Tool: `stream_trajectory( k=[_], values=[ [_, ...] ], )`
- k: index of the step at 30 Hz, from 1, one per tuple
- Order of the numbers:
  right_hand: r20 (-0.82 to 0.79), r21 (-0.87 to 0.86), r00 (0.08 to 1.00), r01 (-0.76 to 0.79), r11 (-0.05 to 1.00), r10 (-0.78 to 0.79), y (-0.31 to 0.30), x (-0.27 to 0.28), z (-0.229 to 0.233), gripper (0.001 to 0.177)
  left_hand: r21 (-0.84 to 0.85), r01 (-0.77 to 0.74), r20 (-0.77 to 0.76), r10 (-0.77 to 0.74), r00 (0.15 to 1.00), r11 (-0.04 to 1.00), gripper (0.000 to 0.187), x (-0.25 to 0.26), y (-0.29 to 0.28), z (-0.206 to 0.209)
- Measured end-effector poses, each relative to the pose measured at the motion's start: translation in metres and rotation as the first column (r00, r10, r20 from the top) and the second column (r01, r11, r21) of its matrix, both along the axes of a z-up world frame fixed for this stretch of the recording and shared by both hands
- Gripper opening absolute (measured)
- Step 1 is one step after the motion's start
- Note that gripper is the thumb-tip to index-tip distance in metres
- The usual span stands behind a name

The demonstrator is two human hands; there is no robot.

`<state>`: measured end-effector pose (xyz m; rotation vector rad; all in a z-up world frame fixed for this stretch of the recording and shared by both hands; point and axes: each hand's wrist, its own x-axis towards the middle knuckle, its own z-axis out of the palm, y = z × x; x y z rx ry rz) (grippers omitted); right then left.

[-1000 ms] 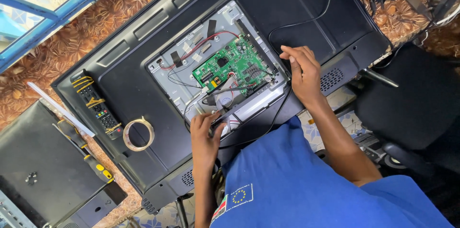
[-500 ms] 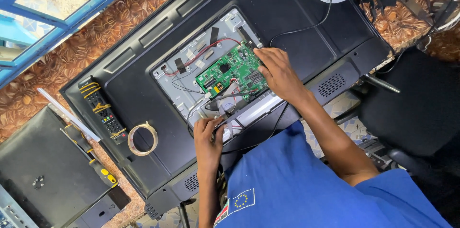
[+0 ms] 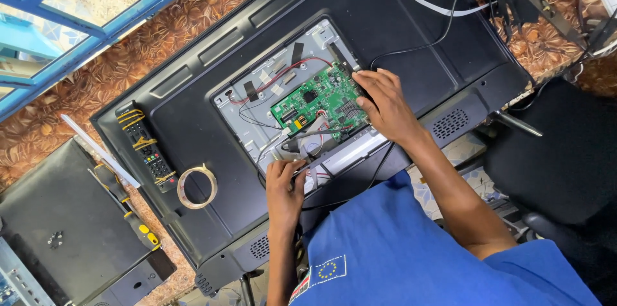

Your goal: The person works on the internal components of a disassembled television, handling wires and a circuit board. They use a soldering iron to work on a small component and later use pliers to cut a wire. Finally, the person attaches a metal stand to the back of the television casing.

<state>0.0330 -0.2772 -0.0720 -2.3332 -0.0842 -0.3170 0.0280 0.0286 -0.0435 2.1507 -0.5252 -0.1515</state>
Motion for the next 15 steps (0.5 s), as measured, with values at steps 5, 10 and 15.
stream_trajectory(
  k=[5,10,15],
  values=[
    [-0.005,-0.002,1.000,-0.005,1.000,0.005,0.001,-0.001,0.002,0.047,-0.014,0.005,0.011,-0.005,1.000,1.000,0.016,0.000,0.000,0.001],
    [0.016,-0.003,1.000,-0.002,1.000,0.002,0.002,-0.002,0.000,0.047,-0.020,-0.004,0.020,0.005,1.000,1.000,0.017,-0.001,0.001,0.000],
    [0.129,0.036,0.989,0.066,0.997,-0.070,0.002,0.000,-0.006,0.037,-0.041,-0.021,0.001,0.022,1.000,0.999,0.020,-0.002,-0.002,0.010]
  ],
)
